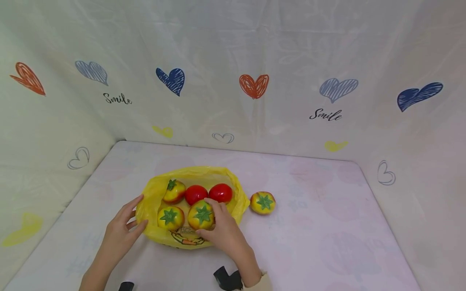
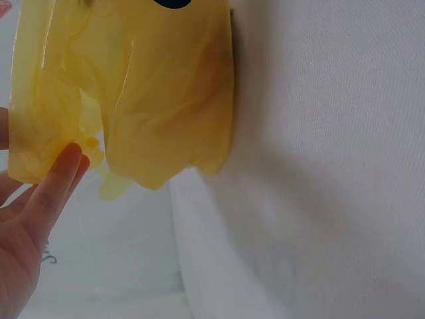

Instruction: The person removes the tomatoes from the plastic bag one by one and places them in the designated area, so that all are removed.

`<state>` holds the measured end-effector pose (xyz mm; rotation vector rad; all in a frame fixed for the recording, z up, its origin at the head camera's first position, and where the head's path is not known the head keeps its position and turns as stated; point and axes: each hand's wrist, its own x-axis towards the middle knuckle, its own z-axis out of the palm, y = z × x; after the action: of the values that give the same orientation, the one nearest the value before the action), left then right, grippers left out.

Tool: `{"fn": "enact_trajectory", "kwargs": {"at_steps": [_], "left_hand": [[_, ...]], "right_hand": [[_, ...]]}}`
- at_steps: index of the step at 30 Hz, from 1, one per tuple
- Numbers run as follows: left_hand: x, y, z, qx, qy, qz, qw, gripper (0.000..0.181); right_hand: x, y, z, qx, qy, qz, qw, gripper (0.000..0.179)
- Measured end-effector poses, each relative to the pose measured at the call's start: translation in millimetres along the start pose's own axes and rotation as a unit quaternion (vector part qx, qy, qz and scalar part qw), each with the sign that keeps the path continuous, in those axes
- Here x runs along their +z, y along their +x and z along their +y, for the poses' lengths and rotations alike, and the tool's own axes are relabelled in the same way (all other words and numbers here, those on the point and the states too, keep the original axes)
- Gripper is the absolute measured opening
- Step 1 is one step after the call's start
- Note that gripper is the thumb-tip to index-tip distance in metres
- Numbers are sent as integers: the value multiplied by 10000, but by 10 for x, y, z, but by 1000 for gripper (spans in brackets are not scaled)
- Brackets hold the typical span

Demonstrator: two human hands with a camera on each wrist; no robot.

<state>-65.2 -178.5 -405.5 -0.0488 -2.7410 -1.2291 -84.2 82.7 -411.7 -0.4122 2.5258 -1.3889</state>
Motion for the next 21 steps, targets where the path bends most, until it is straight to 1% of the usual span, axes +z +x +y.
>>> {"fn": "enact_trajectory", "kwargs": {"at_steps": [7,11,16,21], "left_hand": [[-7,-4,7,-62,-13,-27,10000,64],[-9,-5,-2,-33,-11,-11,10000,65],[-7,-4,-8,-10,-16,-13,10000,64],[8,6,-2,18,-23,14,10000,64]], "right_hand": [[-110,-100,4,17,182,341,9992,77],[-164,-149,31,75,165,626,9979,77],[-230,-200,98,202,311,996,9943,76],[-322,-252,180,220,477,1262,9906,76]]}}
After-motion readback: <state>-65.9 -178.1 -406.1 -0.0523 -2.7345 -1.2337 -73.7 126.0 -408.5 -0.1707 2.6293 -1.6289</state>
